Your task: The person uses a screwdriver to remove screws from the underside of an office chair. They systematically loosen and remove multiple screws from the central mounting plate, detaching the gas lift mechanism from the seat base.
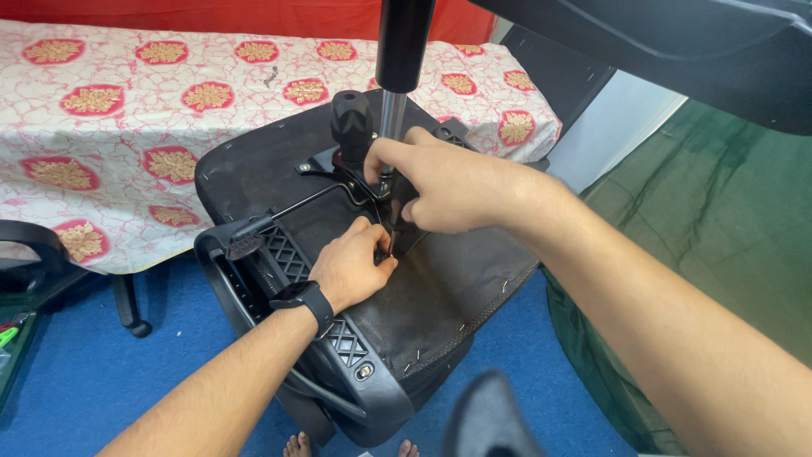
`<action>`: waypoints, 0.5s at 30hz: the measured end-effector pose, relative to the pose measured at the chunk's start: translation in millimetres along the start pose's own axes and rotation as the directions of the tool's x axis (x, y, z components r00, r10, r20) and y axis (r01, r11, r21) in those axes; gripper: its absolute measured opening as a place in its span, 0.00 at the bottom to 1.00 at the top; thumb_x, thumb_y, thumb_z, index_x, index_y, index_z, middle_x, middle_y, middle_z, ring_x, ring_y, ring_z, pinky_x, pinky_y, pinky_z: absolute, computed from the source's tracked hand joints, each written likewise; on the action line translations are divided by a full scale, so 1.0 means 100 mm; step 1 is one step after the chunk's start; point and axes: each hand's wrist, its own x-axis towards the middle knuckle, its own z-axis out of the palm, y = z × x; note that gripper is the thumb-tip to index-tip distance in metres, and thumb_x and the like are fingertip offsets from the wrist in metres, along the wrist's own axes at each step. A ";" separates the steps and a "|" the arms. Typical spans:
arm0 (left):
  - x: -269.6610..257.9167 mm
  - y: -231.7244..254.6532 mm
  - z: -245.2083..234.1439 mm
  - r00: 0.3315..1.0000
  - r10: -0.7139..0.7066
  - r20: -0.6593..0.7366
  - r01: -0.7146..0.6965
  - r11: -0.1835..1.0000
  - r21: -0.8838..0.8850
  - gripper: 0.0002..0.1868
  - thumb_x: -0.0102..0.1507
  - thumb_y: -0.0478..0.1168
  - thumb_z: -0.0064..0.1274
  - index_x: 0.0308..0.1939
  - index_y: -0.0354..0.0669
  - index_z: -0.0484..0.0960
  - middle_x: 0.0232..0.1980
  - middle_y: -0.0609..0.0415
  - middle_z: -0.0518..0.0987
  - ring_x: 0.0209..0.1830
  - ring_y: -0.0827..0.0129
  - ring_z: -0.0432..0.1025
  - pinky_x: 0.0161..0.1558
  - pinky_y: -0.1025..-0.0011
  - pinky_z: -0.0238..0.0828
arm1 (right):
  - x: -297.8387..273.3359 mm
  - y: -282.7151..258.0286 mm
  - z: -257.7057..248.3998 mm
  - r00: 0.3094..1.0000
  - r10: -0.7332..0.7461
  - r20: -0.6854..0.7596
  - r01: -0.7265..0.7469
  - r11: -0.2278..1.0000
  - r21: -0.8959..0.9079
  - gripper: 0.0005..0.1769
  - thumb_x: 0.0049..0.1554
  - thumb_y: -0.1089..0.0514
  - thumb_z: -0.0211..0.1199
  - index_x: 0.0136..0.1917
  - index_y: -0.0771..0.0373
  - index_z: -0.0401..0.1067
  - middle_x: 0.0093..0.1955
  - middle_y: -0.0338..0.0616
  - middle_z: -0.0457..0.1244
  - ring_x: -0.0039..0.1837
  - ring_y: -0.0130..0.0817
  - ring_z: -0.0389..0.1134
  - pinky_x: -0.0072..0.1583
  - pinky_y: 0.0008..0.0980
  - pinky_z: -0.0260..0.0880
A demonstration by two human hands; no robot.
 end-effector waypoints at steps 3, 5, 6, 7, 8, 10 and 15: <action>0.00 0.01 0.00 1.000 -0.009 -0.012 0.009 1.000 0.001 0.13 0.58 0.46 0.60 0.42 0.44 0.81 0.49 0.52 0.75 0.44 0.54 0.77 0.49 0.57 0.72 | 0.01 -0.02 -0.01 0.912 0.410 -0.020 -0.409 0.902 -0.137 0.31 0.62 0.42 0.66 0.58 0.72 0.61 0.49 0.65 0.69 0.55 0.58 0.72 0.54 0.48 0.72; 0.00 0.01 -0.01 1.000 -0.020 0.009 0.019 1.000 0.003 0.14 0.58 0.46 0.60 0.42 0.44 0.80 0.49 0.52 0.75 0.44 0.54 0.77 0.49 0.58 0.72 | 0.01 -0.03 -0.03 0.875 0.481 0.059 -0.471 0.873 -0.130 0.22 0.64 0.45 0.61 0.56 0.68 0.64 0.48 0.64 0.70 0.53 0.56 0.73 0.55 0.49 0.71; 0.00 0.02 -0.01 1.000 -0.024 0.019 0.024 1.000 0.004 0.14 0.59 0.46 0.60 0.42 0.44 0.80 0.48 0.51 0.75 0.44 0.54 0.77 0.49 0.58 0.73 | 0.01 -0.03 -0.04 0.852 0.514 0.099 -0.501 0.856 -0.128 0.19 0.64 0.47 0.58 0.55 0.66 0.66 0.48 0.64 0.71 0.53 0.56 0.74 0.55 0.49 0.71; 0.00 0.01 -0.01 1.000 -0.020 0.015 0.020 1.000 0.005 0.14 0.58 0.46 0.60 0.42 0.44 0.80 0.49 0.51 0.75 0.44 0.54 0.77 0.49 0.58 0.73 | 0.00 -0.02 -0.06 0.929 0.353 0.111 -0.344 0.935 -0.092 0.17 0.60 0.50 0.60 0.55 0.65 0.68 0.51 0.63 0.69 0.53 0.56 0.73 0.55 0.48 0.72; 0.00 0.01 -0.01 1.000 -0.015 0.012 0.015 1.000 0.007 0.14 0.58 0.46 0.60 0.42 0.44 0.80 0.49 0.51 0.75 0.44 0.54 0.77 0.49 0.58 0.72 | -0.01 -0.01 -0.08 0.977 0.180 0.117 -0.175 0.983 -0.053 0.18 0.55 0.53 0.63 0.55 0.64 0.71 0.54 0.63 0.67 0.54 0.56 0.72 0.54 0.47 0.72; 0.01 0.01 -0.01 1.000 -0.006 0.007 0.006 1.000 0.009 0.14 0.58 0.46 0.60 0.42 0.44 0.80 0.49 0.51 0.75 0.44 0.54 0.77 0.48 0.58 0.73 | -0.02 0.02 -0.07 0.993 0.093 0.072 -0.087 0.993 -0.082 0.25 0.50 0.54 0.68 0.57 0.66 0.69 0.56 0.65 0.64 0.54 0.58 0.71 0.54 0.47 0.72; -0.01 0.02 0.00 1.000 -0.013 0.006 0.013 1.000 -0.006 0.13 0.58 0.46 0.60 0.42 0.44 0.81 0.49 0.52 0.76 0.43 0.54 0.77 0.48 0.57 0.72 | 0.01 0.09 -0.01 0.857 0.511 0.070 -0.471 0.831 -0.296 0.26 0.69 0.40 0.56 0.56 0.69 0.67 0.52 0.65 0.69 0.58 0.59 0.71 0.58 0.49 0.70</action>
